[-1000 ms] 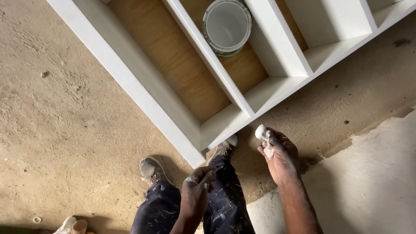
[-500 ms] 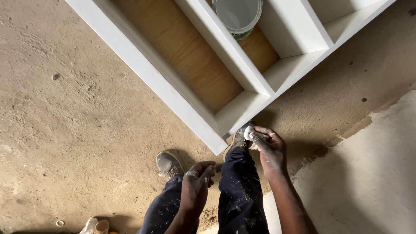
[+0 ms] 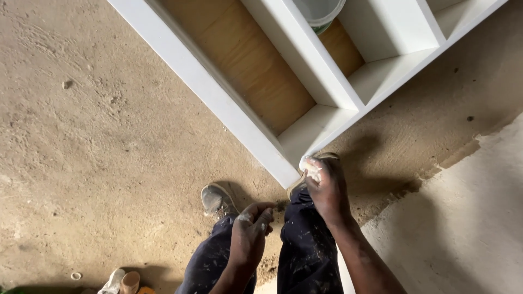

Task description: Applying filler material to the edges of a white shelf unit using a rag to smooth out joints and edges.

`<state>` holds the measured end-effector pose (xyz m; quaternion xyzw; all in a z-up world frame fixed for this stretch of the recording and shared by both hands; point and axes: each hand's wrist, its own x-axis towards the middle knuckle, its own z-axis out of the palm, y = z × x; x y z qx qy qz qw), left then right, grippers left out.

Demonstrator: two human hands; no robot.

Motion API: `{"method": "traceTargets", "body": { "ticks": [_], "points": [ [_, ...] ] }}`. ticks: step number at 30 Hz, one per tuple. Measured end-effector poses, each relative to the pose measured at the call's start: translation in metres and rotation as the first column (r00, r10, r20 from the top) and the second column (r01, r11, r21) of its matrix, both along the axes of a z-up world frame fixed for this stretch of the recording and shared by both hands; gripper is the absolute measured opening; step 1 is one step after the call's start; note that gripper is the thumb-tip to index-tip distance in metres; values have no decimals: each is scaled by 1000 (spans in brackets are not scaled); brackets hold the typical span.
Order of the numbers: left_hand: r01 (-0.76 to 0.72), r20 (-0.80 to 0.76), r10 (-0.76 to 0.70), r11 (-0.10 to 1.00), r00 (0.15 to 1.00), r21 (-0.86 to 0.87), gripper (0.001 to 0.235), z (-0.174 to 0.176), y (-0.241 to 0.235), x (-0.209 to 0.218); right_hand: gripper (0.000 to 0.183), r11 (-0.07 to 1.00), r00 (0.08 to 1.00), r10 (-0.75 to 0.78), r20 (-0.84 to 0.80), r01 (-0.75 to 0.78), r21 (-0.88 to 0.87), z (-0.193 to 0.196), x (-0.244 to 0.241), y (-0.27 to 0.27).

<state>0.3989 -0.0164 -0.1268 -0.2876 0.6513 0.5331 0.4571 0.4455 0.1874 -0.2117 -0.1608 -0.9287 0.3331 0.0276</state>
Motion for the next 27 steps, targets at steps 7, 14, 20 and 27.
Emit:
{"method": "traceTargets", "body": {
  "ticks": [7,14,20,27],
  "points": [
    [-15,38,16,999,999,-30,24,2,16,-6,51,989,984,122,133,-132,68,-22,1,17],
    [-46,41,46,999,998,-1,28,11,29,1,29,962,959,-264,101,254,97,8,-58,126],
    [-59,-26,58,998,998,-29,24,16,32,-3,28,881,858,-357,370,441,-173,11,-51,59],
    [-84,-45,83,996,996,-33,26,28,47,-12,29,998,1000,6,8,-6,-59,-14,-13,7]
  ]
}}
